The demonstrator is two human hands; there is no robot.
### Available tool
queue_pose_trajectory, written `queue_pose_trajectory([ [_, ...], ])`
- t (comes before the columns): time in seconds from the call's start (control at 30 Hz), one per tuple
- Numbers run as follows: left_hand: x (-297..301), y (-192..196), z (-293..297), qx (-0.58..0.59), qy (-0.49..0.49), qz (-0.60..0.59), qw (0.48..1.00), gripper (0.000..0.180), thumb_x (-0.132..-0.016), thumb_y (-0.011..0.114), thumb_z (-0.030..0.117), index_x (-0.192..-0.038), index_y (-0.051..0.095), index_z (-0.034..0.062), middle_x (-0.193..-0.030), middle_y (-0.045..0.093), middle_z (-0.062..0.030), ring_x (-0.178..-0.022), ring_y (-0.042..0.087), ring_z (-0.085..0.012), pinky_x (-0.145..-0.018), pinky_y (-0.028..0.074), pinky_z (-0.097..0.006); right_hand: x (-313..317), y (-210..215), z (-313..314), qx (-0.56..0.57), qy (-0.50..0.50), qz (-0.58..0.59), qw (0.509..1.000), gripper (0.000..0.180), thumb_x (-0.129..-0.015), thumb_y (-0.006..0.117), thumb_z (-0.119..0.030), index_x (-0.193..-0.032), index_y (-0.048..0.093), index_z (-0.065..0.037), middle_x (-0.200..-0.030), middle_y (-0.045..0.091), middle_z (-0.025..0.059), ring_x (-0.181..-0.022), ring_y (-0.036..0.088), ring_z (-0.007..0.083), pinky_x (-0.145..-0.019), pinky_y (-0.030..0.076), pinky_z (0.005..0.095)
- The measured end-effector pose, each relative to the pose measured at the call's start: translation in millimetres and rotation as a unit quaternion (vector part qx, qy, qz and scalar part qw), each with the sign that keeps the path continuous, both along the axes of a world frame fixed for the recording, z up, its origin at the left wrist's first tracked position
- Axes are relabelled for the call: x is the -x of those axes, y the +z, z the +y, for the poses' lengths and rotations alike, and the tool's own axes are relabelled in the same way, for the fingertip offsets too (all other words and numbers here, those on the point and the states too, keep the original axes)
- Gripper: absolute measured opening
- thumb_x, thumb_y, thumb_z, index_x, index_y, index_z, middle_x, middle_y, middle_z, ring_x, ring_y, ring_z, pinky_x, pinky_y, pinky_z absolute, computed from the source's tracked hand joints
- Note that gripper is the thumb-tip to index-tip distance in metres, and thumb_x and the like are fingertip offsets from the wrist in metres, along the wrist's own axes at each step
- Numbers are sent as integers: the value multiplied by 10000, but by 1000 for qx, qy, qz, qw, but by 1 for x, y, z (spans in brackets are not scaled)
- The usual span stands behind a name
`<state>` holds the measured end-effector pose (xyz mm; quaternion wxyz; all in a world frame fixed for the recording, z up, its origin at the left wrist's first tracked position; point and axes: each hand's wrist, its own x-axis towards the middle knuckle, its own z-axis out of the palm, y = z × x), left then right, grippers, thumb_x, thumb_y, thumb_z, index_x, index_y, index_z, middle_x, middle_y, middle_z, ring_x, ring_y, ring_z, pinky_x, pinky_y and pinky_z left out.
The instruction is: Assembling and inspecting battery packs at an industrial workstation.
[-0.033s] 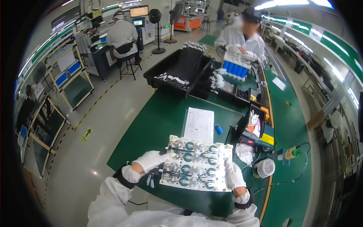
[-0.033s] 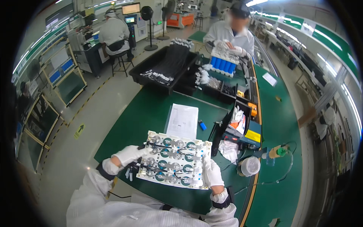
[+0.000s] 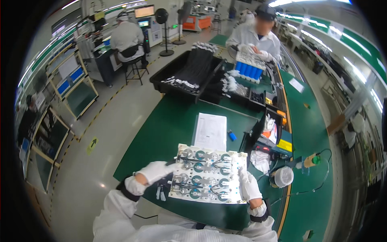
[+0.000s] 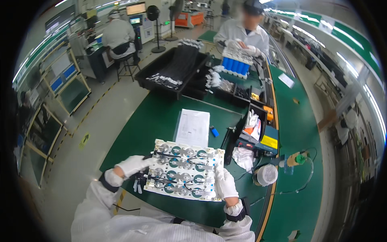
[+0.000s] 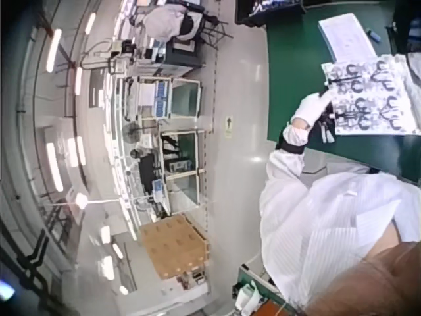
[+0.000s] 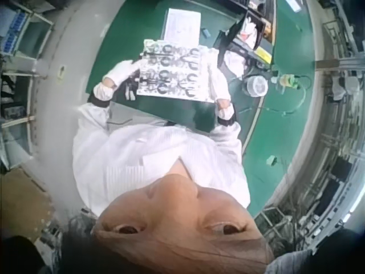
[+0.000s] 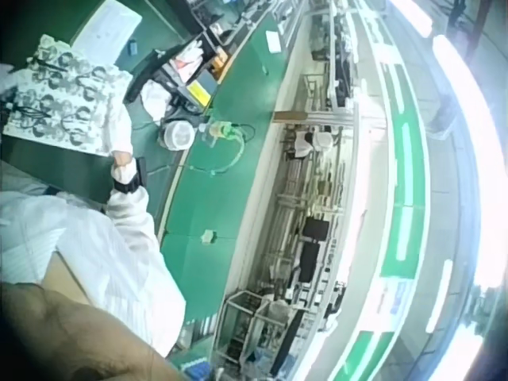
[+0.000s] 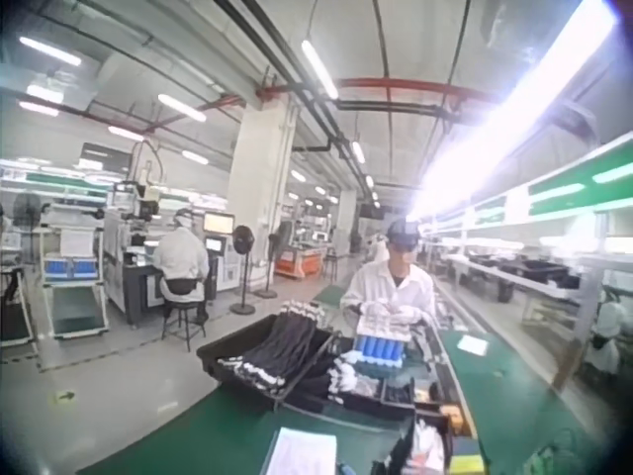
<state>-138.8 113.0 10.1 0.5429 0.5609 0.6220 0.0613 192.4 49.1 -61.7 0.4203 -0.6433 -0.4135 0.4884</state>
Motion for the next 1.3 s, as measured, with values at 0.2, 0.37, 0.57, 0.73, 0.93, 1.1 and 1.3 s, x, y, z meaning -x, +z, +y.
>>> queue_pose_trajectory([
  [0.2, 82, 20, -4, -409, 23, 292, 864, 420, -839, 668, 411, -974, 682, 14, -989, 636, -142, -837, 647, -230, -754, 517, -312, 12, 6, 3, -105, 47, -166, 979, 426, -985, 429, -362, -1055, 617, 13, -958, 645, 209, -882, 616, 349, -790, 468, 376],
  [0.37, 28, 57, 1, -455, 73, 182, 869, 285, -815, 715, 229, -963, 670, -11, -1063, 618, -147, -959, 624, -253, -842, 504, -337, 15, 7, 7, -86, 35, -121, 988, 501, -965, 400, -462, -999, 621, -14, -868, 636, 253, -859, 603, 431, -759, 474, 466],
  [0.57, -118, 47, -3, -454, -161, 191, 855, 383, -766, 731, 383, -988, 685, 75, -1139, 587, -139, -1039, 584, -297, -902, 469, -373, 3, -4, 5, -185, 53, -180, 965, 493, -972, 378, -458, -1040, 597, -22, -865, 632, 267, -829, 604, 445, -692, 481, 502],
  [0.73, -138, 4, 5, -529, -228, 242, 781, 369, -735, 734, 377, -871, 665, 41, -1049, 591, -151, -957, 579, -299, -844, 466, -400, 7, -2, 7, -125, 65, -70, 987, 549, -960, 362, -508, -1044, 592, -17, -891, 633, 269, -841, 604, 445, -726, 476, 501],
  [0.93, -142, 15, -1, -504, -223, 230, 802, 321, -740, 735, 332, -882, 666, 52, -992, 603, -113, -944, 583, -299, -821, 469, -405, 4, -5, 10, -104, 79, -82, 988, 558, -955, 370, -514, -966, 595, -3, -862, 631, 271, -839, 604, 448, -739, 469, 506],
  [1.1, -131, 17, -9, -523, -229, 245, 783, 300, -710, 729, 244, -963, 682, 91, -1038, 623, -69, -975, 591, -273, -852, 471, -390, 4, -6, 10, -112, 68, -82, 988, 537, -953, 388, -508, -928, 593, -12, -864, 632, 261, -847, 604, 446, -734, 468, 504],
  [1.3, -120, 8, -2, -536, -222, 220, 784, 235, -734, 704, 194, -942, 678, 88, -1037, 623, -75, -938, 601, -267, -812, 493, -360, -1, -4, 10, -78, 80, -91, 990, 447, -967, 430, -411, -1006, 604, -1, -996, 616, 252, -946, 569, 433, -806, 455, 435],
])
